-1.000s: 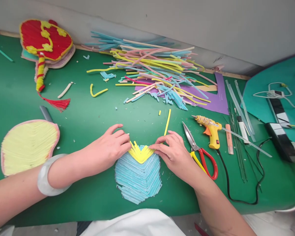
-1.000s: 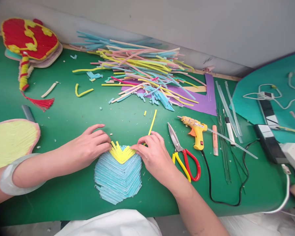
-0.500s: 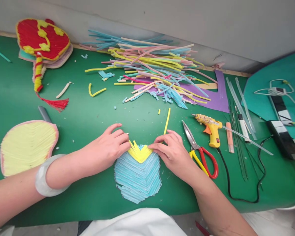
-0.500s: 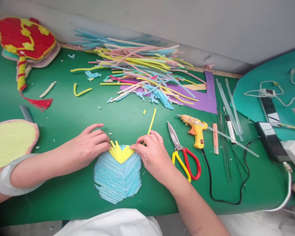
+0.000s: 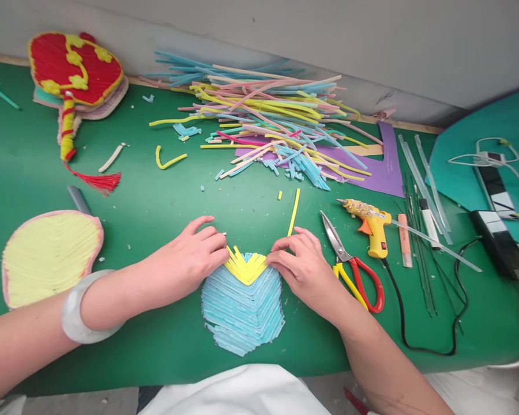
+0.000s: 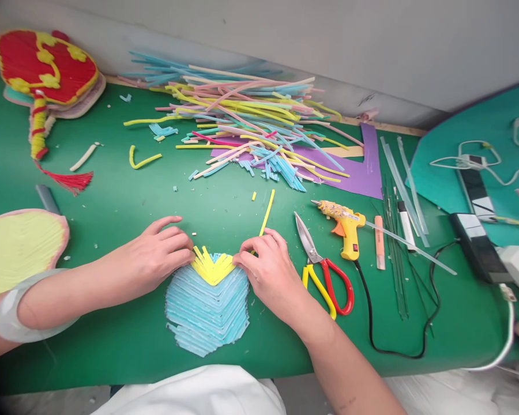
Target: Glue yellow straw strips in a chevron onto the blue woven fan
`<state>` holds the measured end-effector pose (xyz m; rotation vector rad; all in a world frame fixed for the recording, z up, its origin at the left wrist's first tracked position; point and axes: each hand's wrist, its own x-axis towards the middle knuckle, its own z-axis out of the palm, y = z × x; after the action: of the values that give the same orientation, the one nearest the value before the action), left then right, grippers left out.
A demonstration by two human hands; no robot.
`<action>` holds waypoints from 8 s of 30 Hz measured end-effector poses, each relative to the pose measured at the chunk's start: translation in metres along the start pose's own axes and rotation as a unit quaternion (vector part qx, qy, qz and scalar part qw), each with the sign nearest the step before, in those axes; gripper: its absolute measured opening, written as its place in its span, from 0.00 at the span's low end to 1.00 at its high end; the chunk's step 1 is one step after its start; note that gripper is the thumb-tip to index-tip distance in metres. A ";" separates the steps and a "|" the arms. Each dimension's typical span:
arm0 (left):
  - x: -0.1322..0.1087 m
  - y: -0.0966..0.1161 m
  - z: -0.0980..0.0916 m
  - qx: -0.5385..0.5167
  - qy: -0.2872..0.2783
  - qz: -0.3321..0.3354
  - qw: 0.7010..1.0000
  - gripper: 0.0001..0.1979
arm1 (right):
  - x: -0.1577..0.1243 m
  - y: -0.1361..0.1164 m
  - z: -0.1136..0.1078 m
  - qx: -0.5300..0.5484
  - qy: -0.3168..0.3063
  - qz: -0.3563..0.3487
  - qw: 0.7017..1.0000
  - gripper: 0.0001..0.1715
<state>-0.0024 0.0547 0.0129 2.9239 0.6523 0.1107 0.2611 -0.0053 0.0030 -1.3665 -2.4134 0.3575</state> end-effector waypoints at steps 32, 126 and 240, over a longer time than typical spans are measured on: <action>-0.001 0.000 0.001 -0.016 0.004 -0.001 1.000 0.13 | -0.001 -0.002 0.002 0.002 -0.020 0.015 1.000 0.10; -0.001 0.001 0.000 -0.019 -0.005 -0.004 1.000 0.14 | 0.000 -0.003 0.003 -0.009 -0.022 0.014 1.000 0.11; -0.034 0.062 0.005 -0.174 0.238 -0.281 0.913 0.12 | -0.008 0.004 0.013 0.058 0.226 -0.011 0.972 0.11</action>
<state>-0.0069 -0.0156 0.0163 2.2613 1.3518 0.7946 0.2631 -0.0106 -0.0118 -1.2131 -1.9989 0.1536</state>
